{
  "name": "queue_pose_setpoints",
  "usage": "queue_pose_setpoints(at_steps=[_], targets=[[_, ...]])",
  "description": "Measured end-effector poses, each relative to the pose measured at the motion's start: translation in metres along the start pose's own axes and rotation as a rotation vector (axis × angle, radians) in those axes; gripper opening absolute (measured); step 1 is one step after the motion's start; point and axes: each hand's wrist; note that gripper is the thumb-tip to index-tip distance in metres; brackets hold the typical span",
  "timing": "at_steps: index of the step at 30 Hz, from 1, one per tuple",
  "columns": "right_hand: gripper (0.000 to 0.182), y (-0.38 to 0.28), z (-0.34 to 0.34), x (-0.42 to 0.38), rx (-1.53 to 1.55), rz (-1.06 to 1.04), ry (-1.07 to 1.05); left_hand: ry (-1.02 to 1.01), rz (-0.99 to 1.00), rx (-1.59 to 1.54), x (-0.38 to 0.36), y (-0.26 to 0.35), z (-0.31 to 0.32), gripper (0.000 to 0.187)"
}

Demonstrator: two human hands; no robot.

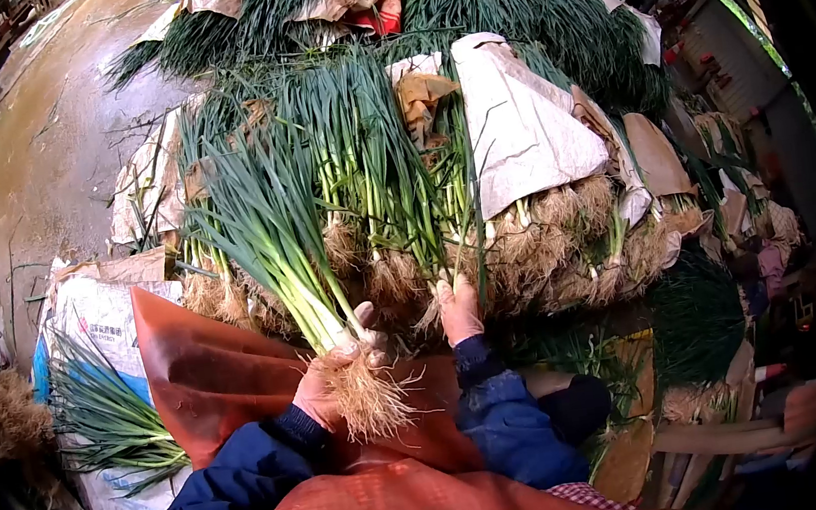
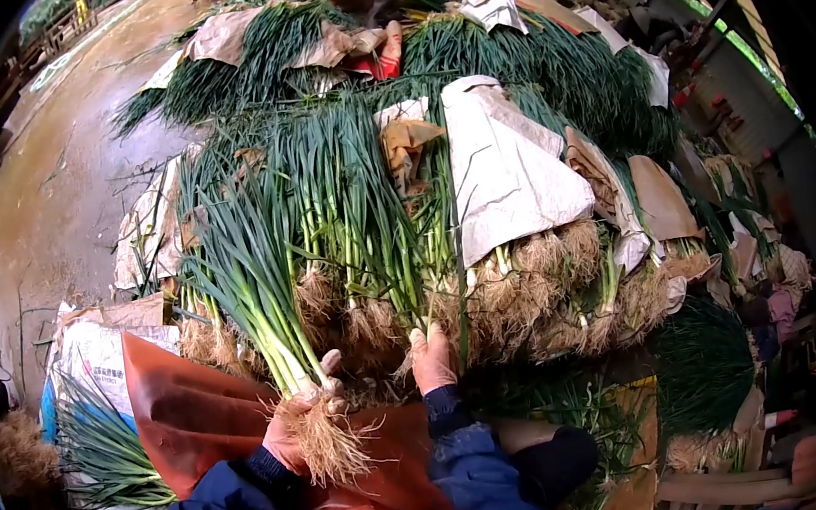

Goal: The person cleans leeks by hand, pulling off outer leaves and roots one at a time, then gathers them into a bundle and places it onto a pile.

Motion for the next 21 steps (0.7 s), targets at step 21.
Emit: queue_pose_setpoints(at_steps=[21], targets=[[0.012, -0.085, -0.015, -0.009, 0.399, 0.231, -0.057, 0.261, -0.058, 0.191, 0.013, -0.012, -0.007, 0.016]])
Point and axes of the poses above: each hand's wrist, its own x-axis towards the middle knuckle, its own z-axis out of the palm, y = z × x, and after that the axes turned 15 degrees about -y, right-handed
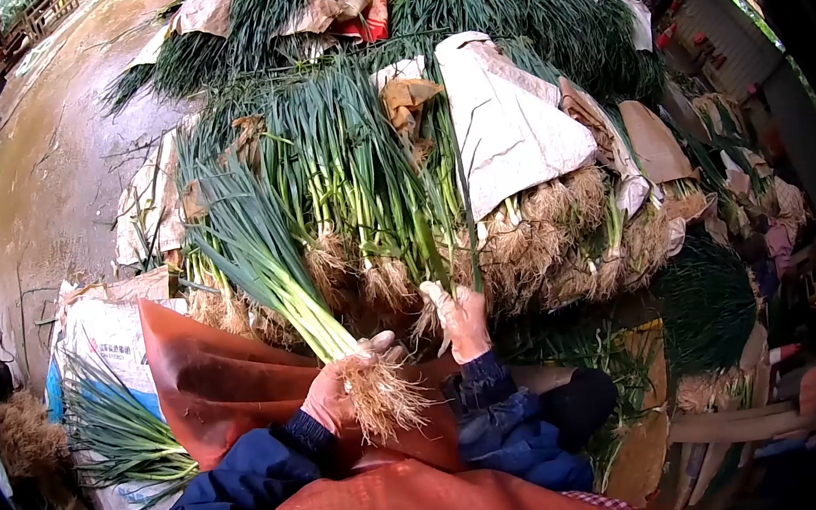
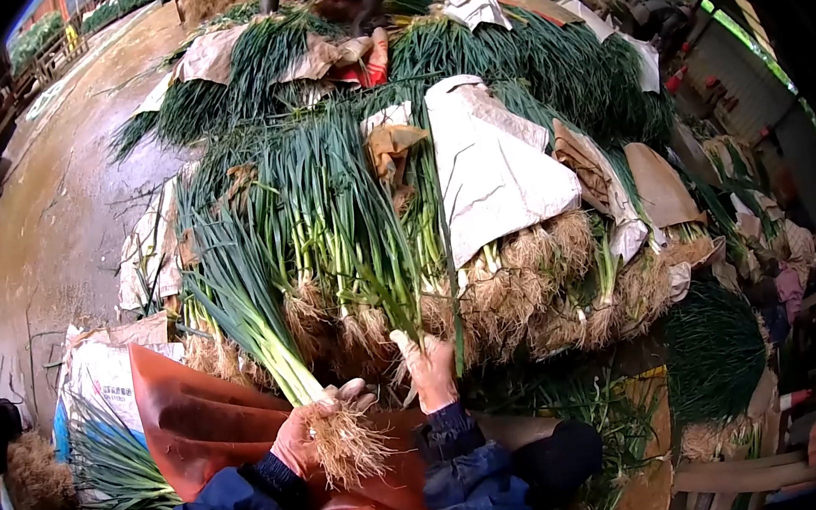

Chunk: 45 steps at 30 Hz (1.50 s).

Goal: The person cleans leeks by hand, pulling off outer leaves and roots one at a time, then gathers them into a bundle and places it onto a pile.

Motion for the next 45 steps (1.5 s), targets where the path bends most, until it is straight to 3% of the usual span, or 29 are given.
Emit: queue_pose_setpoints(at_steps=[2, 3, 4, 6, 8, 10, 12, 14, 15, 16, 20, 22, 23, 24, 26, 28, 30, 32, 34, 35, 36, 38, 40, 42, 45], targets=[[0.014, 0.051, -0.023, 0.043, -0.294, -0.078, 0.019, -0.047, -0.039, 0.003, 0.0, 0.002, -0.004, 0.016], [0.014, 0.056, -0.022, 0.049, -0.234, 0.17, -0.129, 0.014, -0.015, 0.12, -0.001, -0.001, 0.003, 0.042], [0.015, 0.062, -0.016, 0.051, -0.167, 0.415, -0.284, 0.055, 0.009, 0.153, -0.005, 0.001, 0.003, 0.043], [0.016, 0.023, -0.002, 0.024, 0.008, 0.289, -0.44, -0.027, -0.011, 0.054, -0.007, 0.01, -0.022, 0.042], [0.012, -0.007, 0.011, -0.017, 0.153, 0.337, -0.647, 0.105, 0.007, 0.063, -0.011, 0.001, 0.016, 0.033], [0.007, 0.005, 0.028, -0.039, 0.211, 0.137, -0.406, 0.006, -0.042, -0.017, -0.006, 0.003, -0.027, 0.026], [0.01, 0.026, 0.028, -0.021, 0.271, 0.038, -0.144, 0.068, -0.07, 0.045, -0.008, 0.001, -0.004, 0.022], [0.016, 0.025, 0.021, -0.001, 0.157, 0.343, -0.398, 0.133, -0.143, 0.063, -0.013, 0.001, -0.008, 0.023], [0.027, 0.067, 0.033, 0.017, 0.13, 0.1, -0.451, 0.187, -0.081, 0.098, -0.014, -0.003, -0.011, 0.023], [0.033, 0.066, 0.036, 0.019, -0.097, 0.046, -0.522, 0.126, -0.07, 0.064, -0.014, -0.003, -0.027, 0.024], [0.032, 0.04, 0.021, -0.023, -0.425, -0.052, -0.354, 0.03, -0.029, 0.04, -0.02, 0.0, -0.041, 0.023], [0.03, 0.002, 0.022, -0.06, 0.266, 0.155, -0.256, -0.025, 0.008, 0.004, -0.016, -0.004, -0.037, 0.024], [0.03, -0.01, 0.023, -0.067, 0.407, 0.242, -0.277, -0.011, 0.021, 0.028, -0.014, -0.007, -0.026, 0.022], [0.034, -0.002, 0.025, -0.068, 0.388, 0.195, -0.255, -0.037, 0.01, -0.021, -0.015, -0.008, -0.018, 0.023], [0.03, 0.024, 0.027, -0.053, 0.63, 0.217, -0.183, -0.092, 0.004, -0.107, -0.018, -0.005, -0.006, 0.023], [0.033, 0.049, 0.012, -0.029, 0.819, 0.065, -0.127, -0.074, 0.002, -0.131, -0.023, 0.0, -0.02, 0.025], [0.036, 0.052, -0.021, -0.012, 0.828, 0.136, -0.329, -0.022, 0.036, -0.138, -0.031, -0.003, -0.007, 0.026], [0.032, 0.031, -0.004, -0.014, 0.886, 0.418, -0.557, -0.181, 0.03, -0.115, -0.025, -0.011, 0.007, 0.026], [0.027, 0.009, 0.032, -0.013, 0.754, 0.419, -0.543, -0.081, 0.003, -0.105, -0.021, -0.011, -0.005, 0.024], [0.023, 0.035, 0.036, 0.0, 0.737, 0.352, -0.585, -0.089, -0.008, -0.083, -0.02, -0.01, -0.01, 0.025], [0.022, 0.019, 0.041, 0.001, 0.685, 0.35, -0.715, -0.095, -0.012, -0.056, -0.022, -0.008, -0.013, 0.026], [0.021, -0.002, 0.045, -0.016, 0.646, 0.315, -0.675, -0.122, 0.019, -0.071, -0.027, -0.005, -0.015, 0.027], [0.025, 0.004, 0.042, -0.041, 0.407, 0.382, -0.526, -0.061, 0.058, -0.079, -0.027, -0.004, -0.016, 0.024], [0.026, 0.012, 0.042, -0.057, 0.106, 0.233, -0.423, -0.141, 0.008, -0.107, -0.018, -0.004, -0.019, 0.021], [0.022, -0.003, 0.016, -0.076, 0.408, 0.072, -0.218, -0.076, 0.003, -0.041, -0.018, -0.004, -0.014, 0.022]])
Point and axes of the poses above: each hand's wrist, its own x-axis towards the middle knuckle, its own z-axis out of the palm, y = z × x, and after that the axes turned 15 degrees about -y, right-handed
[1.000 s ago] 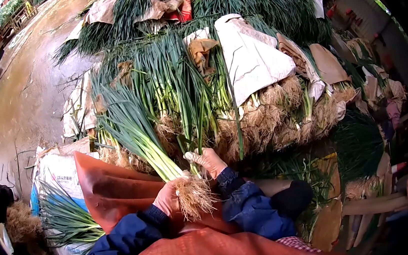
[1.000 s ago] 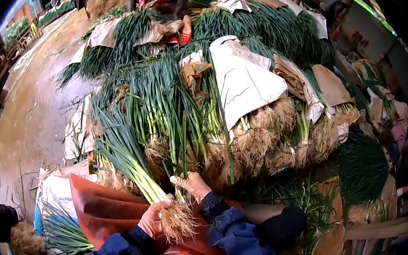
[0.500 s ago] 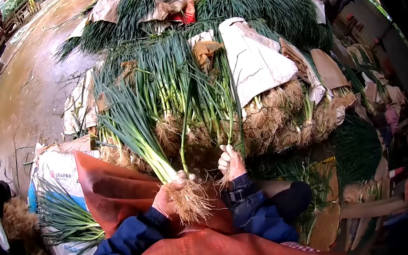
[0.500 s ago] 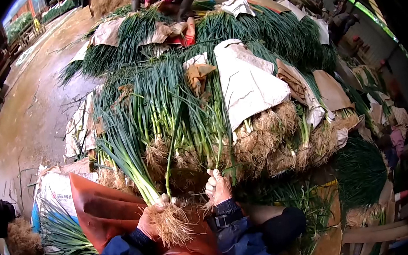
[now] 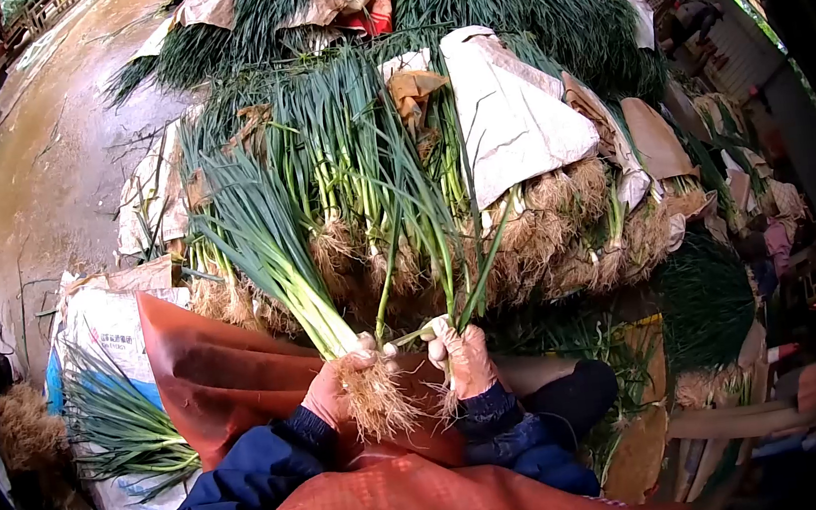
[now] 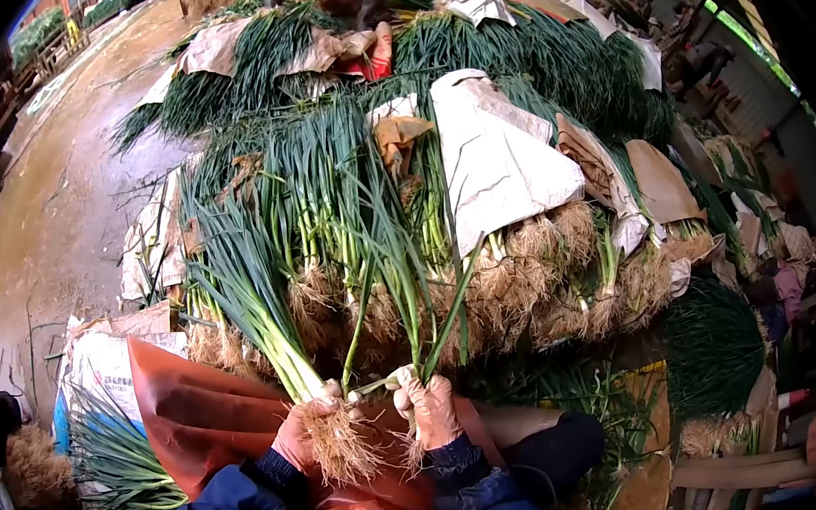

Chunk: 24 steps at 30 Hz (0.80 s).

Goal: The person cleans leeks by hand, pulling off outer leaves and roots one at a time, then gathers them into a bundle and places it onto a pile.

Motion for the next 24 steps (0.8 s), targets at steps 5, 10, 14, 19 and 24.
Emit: queue_pose_setpoints(at_steps=[5, 10, 14, 19, 24], targets=[[0.013, -0.032, 0.003, 0.003, -0.189, 0.194, -0.059, 0.144, -0.053, 0.006, -0.001, 0.003, 0.006, 0.021], [0.014, 0.024, 0.009, 0.057, -0.31, 0.179, -0.168, 0.264, -0.105, 0.146, -0.004, -0.002, -0.007, 0.016], [0.014, 0.014, 0.01, 0.028, -0.352, 0.165, -0.02, 0.198, -0.099, 0.132, -0.004, -0.003, -0.015, 0.017], [0.014, 0.03, -0.008, -0.001, -0.351, 0.072, 0.252, 0.048, 0.063, 0.036, 0.005, -0.008, 0.005, 0.03], [0.016, 0.023, -0.069, 0.082, -0.537, -0.128, 0.38, -0.153, 0.114, -0.019, 0.0, 0.001, 0.006, 0.039]])
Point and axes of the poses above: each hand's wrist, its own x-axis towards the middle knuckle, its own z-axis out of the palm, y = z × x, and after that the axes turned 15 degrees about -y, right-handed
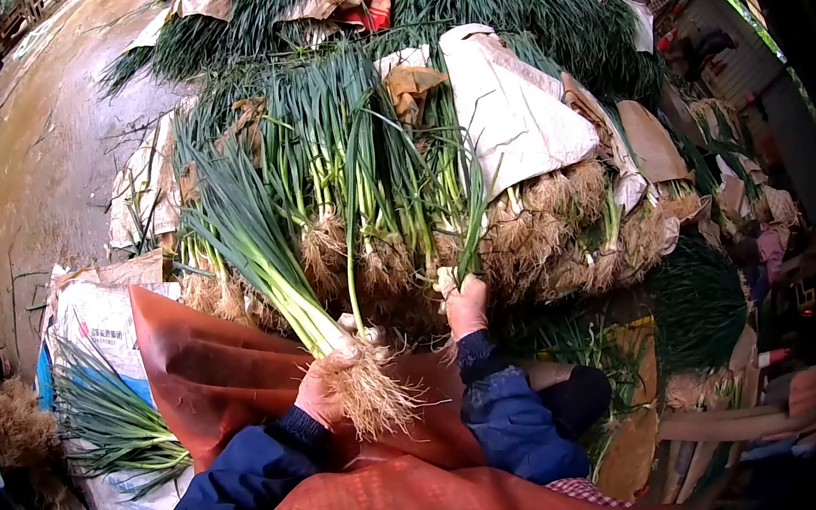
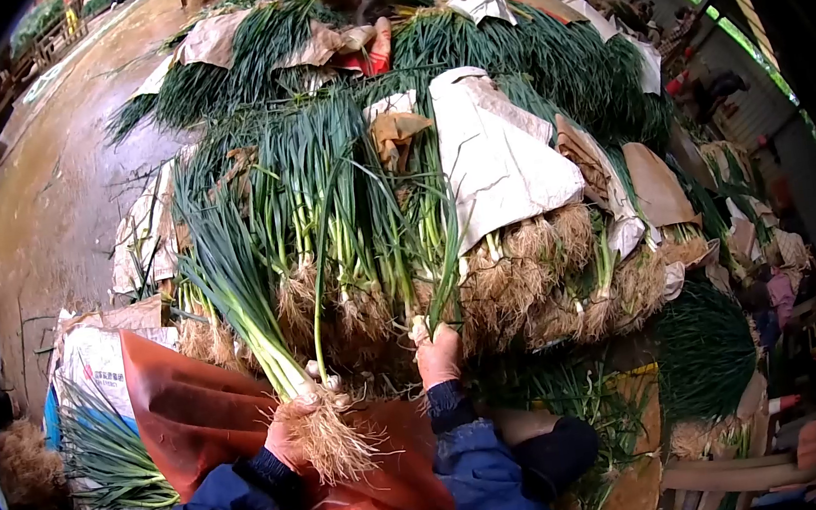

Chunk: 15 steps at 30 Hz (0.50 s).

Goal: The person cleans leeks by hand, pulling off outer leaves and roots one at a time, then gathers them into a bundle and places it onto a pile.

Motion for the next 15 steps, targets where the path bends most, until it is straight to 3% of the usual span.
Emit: queue_pose_setpoints(at_steps=[1, 2, 3, 5, 6, 7, 9, 10, 11, 12, 13, 15], targets=[[0.029, 0.02, -0.007, 0.031, -0.65, -0.111, 0.01, 0.081, -0.049, -0.002, 0.0, 0.002, -0.004, 0.042], [0.04, -0.01, 0.004, 0.041, -0.919, 0.083, 0.013, 0.076, -0.093, 0.001, 0.002, 0.001, -0.01, 0.043], [0.037, -0.018, 0.008, 0.051, -0.95, 0.121, 0.023, 0.277, -0.206, -0.005, -0.001, 0.004, -0.015, 0.037], [0.031, -0.044, 0.011, 0.059, -0.903, 0.205, -0.095, 0.336, -0.141, 0.068, -0.003, 0.003, -0.022, 0.031], [0.031, -0.031, 0.004, 0.061, -0.778, 0.079, -0.083, 0.32, -0.139, 0.069, -0.004, 0.006, -0.006, 0.03], [0.023, -0.009, -0.006, 0.063, -0.52, -0.069, -0.219, 0.205, -0.134, 0.008, -0.004, 0.006, -0.009, 0.029], [0.013, -0.059, -0.002, 0.009, 0.322, 0.197, -0.436, 0.157, -0.18, 0.09, 0.004, 0.01, -0.005, 0.027], [0.011, -0.066, -0.003, -0.008, 0.346, 0.248, -0.494, 0.216, -0.169, 0.122, 0.01, 0.006, -0.009, 0.032], [0.009, -0.067, -0.003, -0.02, 0.372, 0.296, -0.552, 0.141, -0.215, 0.063, 0.011, 0.006, -0.003, 0.04], [0.008, -0.057, 0.006, -0.028, 0.453, 0.373, -0.498, 0.233, -0.192, 0.096, 0.012, 0.002, -0.005, 0.039], [0.006, -0.052, 0.02, -0.036, 0.487, 0.319, -0.439, 0.323, -0.166, 0.134, 0.012, 0.0, -0.008, 0.038], [0.01, -0.055, 0.024, -0.034, 0.498, 0.349, -0.623, 0.24, -0.308, 0.083, 0.007, 0.005, -0.029, 0.035]])
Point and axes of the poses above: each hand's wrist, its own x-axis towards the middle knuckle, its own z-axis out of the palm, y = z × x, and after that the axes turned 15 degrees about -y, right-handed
